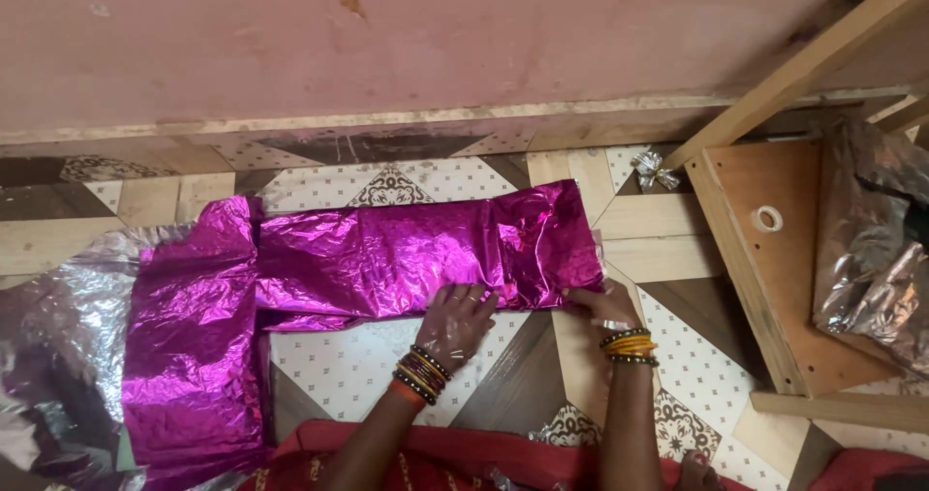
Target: The person wraps a green diary in shiny pink wrapping paper on a tiled floor. They fold the paper around the diary, smooth the edges, and secure the folds with clear adhesive tape.
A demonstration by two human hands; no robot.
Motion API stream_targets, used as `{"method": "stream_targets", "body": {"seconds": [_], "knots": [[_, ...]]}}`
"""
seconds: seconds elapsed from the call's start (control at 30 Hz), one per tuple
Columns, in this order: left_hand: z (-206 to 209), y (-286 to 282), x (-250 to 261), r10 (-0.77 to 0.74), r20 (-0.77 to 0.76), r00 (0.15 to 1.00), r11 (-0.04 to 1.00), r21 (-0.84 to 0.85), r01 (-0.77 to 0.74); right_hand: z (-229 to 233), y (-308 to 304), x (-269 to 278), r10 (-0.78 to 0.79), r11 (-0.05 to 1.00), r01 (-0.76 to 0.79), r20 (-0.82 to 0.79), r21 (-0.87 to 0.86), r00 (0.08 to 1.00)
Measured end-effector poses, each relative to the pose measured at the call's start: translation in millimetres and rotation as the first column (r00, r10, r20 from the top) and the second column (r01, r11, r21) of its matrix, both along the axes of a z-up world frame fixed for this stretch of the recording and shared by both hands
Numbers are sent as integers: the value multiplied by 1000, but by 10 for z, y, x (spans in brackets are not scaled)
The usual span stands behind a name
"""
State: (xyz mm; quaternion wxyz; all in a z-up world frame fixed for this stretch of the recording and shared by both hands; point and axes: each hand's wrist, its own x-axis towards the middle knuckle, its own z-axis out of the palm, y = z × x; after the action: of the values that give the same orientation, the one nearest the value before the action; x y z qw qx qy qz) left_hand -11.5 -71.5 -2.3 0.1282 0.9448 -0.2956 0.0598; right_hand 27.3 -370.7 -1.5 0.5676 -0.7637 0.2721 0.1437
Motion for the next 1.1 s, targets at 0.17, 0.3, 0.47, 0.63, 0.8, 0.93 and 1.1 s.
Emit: {"method": "stream_targets", "body": {"seconds": [0.17,0.3,0.47,0.63,0.8,0.93,1.1], "knots": [[106,-11,-25,22,-188,982,999,34,-16,-212,195,-187,-392,541,197,37,818,919],[237,-70,14,65,-281,958,996,76,-45,-210,543,-272,-563,418,281,4,864,827],[273,-127,36,9,-288,958,997,71,12,-61,1069,-312,-528,733,323,201,599,825],[91,-41,37,91,-119,989,993,-58,-99,-17,1247,-273,-499,856,449,185,256,846],[76,264,120,424,-27,905,885,-197,-421,-283,1120,-239,-455,888,436,419,148,786],[264,540,56,645,-154,749,727,-178,-663,-423,913,-180,-560,818,534,512,215,652],[459,1019,-402,518,-743,424,576,-63,-815,-108,829,-137,-655,738,641,449,211,607]]}}
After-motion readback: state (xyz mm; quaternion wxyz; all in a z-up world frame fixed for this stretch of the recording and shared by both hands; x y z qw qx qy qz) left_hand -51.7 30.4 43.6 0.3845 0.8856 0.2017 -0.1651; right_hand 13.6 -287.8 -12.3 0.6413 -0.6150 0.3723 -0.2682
